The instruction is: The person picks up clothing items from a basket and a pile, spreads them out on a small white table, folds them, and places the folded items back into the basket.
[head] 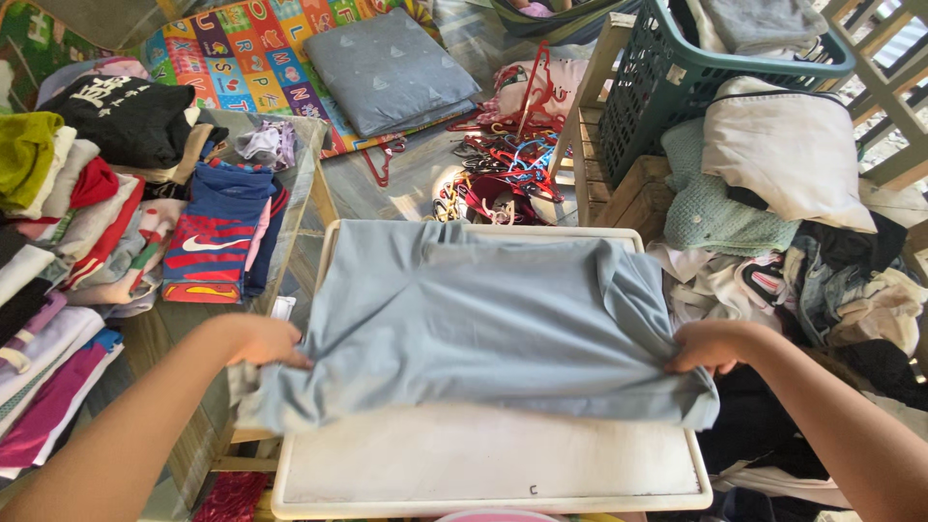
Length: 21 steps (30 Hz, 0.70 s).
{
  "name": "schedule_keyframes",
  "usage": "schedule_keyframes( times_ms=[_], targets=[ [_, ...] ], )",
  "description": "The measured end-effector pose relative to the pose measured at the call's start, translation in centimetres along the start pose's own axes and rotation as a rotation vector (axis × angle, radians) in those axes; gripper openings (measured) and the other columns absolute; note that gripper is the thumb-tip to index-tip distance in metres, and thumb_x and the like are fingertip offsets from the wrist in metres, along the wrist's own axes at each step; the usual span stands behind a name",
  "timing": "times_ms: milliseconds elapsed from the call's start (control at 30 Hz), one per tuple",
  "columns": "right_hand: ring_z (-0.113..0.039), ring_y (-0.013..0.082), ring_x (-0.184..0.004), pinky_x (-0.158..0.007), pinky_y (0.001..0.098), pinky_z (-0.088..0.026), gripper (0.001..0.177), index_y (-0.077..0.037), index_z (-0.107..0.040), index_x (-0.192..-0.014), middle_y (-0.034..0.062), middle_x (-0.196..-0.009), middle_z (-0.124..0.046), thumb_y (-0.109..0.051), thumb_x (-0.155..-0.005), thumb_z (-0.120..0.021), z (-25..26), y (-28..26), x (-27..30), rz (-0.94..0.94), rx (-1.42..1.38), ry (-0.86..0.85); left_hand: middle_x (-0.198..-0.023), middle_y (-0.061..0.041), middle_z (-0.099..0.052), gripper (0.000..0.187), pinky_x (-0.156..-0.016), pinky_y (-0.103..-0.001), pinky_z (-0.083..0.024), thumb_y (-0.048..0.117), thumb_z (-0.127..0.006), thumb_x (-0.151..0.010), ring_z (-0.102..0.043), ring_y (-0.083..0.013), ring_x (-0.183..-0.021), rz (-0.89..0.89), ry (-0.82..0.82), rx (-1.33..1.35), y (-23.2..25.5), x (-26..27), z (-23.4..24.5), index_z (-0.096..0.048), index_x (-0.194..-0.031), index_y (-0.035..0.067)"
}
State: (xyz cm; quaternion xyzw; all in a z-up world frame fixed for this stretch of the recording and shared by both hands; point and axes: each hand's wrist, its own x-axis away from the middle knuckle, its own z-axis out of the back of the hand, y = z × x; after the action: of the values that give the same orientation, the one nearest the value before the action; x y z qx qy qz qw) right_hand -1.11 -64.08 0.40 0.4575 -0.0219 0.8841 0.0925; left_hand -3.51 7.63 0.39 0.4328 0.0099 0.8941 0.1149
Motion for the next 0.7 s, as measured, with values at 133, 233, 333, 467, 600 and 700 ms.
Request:
schedule_keyframes(
  times_ms=[133, 233, 333, 467, 600, 700],
  targets=[
    [-0.077, 0.019, -0.082, -0.066, 0.0358, -0.06, 0.049, -0.012, -0.07, -0.12, 0.0086, -0.099, -0.078, -0.045, -0.085, -0.082, -1.9, 1.3, 2.0, -0.027, 0.097, -0.19, -0.123, -0.019, -0.069, 0.074, -0.096, -0.041, -0.054, 0.065, -0.067, -0.082, -0.069, -0.0319, -0.111, 0.025, -0.067, -0.015, 1.9, 3.0, -2.5, -0.07, -0.12, 0.002],
    [-0.08, 0.016, -0.08, -0.063, 0.033, -0.06, 0.041, -0.013, -0.074, -0.115, 0.0035, -0.102, -0.083, -0.042, -0.087, -0.079, -3.3, 2.3, 1.5, -0.094, 0.196, -0.339, -0.123, -0.017, -0.071, 0.079, -0.096, -0.042, -0.053, 0.073, -0.063, -0.084, -0.067, -0.0301, -0.11, 0.012, -0.192, -0.117, 2.4, 3.6, -3.4, -0.07, -0.118, 0.002],
    [-0.077, 0.0155, -0.076, -0.06, 0.0319, -0.06, 0.044, -0.01, -0.08, -0.11, 0.0004, -0.103, -0.082, -0.047, -0.087, -0.077, -1.5, 1.9, 0.1, -0.062, 0.376, -0.347, -0.114, -0.019, -0.071, 0.076, -0.083, -0.047, -0.068, 0.07, -0.084, -0.078, -0.078, -0.0323, -0.097, 0.298, -0.253, 0.205, 1.7, 2.7, -2.6, -0.057, -0.123, 0.014],
    [-0.074, 0.0233, -0.085, -0.07, 0.0396, -0.06, 0.053, -0.019, -0.076, -0.121, 0.0102, -0.106, -0.079, -0.054, -0.08, -0.077, 4.2, -1.9, -1.0, 0.042, -0.005, 0.044, -0.095, -0.023, -0.081, 0.086, -0.082, -0.045, -0.058, 0.076, -0.056, -0.088, -0.077, -0.0331, -0.085, 0.152, 0.287, 0.188, 2.6, -0.7, 2.3, -0.079, -0.107, -0.005],
    [-0.067, 0.0323, -0.109, -0.092, 0.046, -0.054, 0.071, -0.015, -0.06, -0.132, 0.0162, -0.118, -0.067, -0.06, -0.081, -0.083, 5.2, -6.4, -1.0, 0.222, -0.129, 0.591, -0.124, -0.019, -0.068, 0.073, -0.092, -0.052, -0.053, 0.063, -0.073, -0.083, -0.064, -0.0364, -0.116, 0.343, 0.736, 0.409, 7.9, -3.0, 5.7, -0.064, -0.127, 0.005],
    [-0.057, 0.0419, -0.114, -0.094, 0.0495, -0.049, 0.074, -0.024, -0.055, -0.142, 0.024, -0.125, -0.056, -0.048, -0.077, -0.082, 4.2, -9.1, -1.1, 0.3, -0.176, 0.794, -0.137, -0.014, -0.058, 0.068, -0.094, -0.057, -0.048, 0.058, -0.075, -0.082, -0.056, -0.0379, -0.125, 0.499, 0.879, 0.457, 11.0, -4.8, 6.5, -0.061, -0.13, 0.012]
  ],
)
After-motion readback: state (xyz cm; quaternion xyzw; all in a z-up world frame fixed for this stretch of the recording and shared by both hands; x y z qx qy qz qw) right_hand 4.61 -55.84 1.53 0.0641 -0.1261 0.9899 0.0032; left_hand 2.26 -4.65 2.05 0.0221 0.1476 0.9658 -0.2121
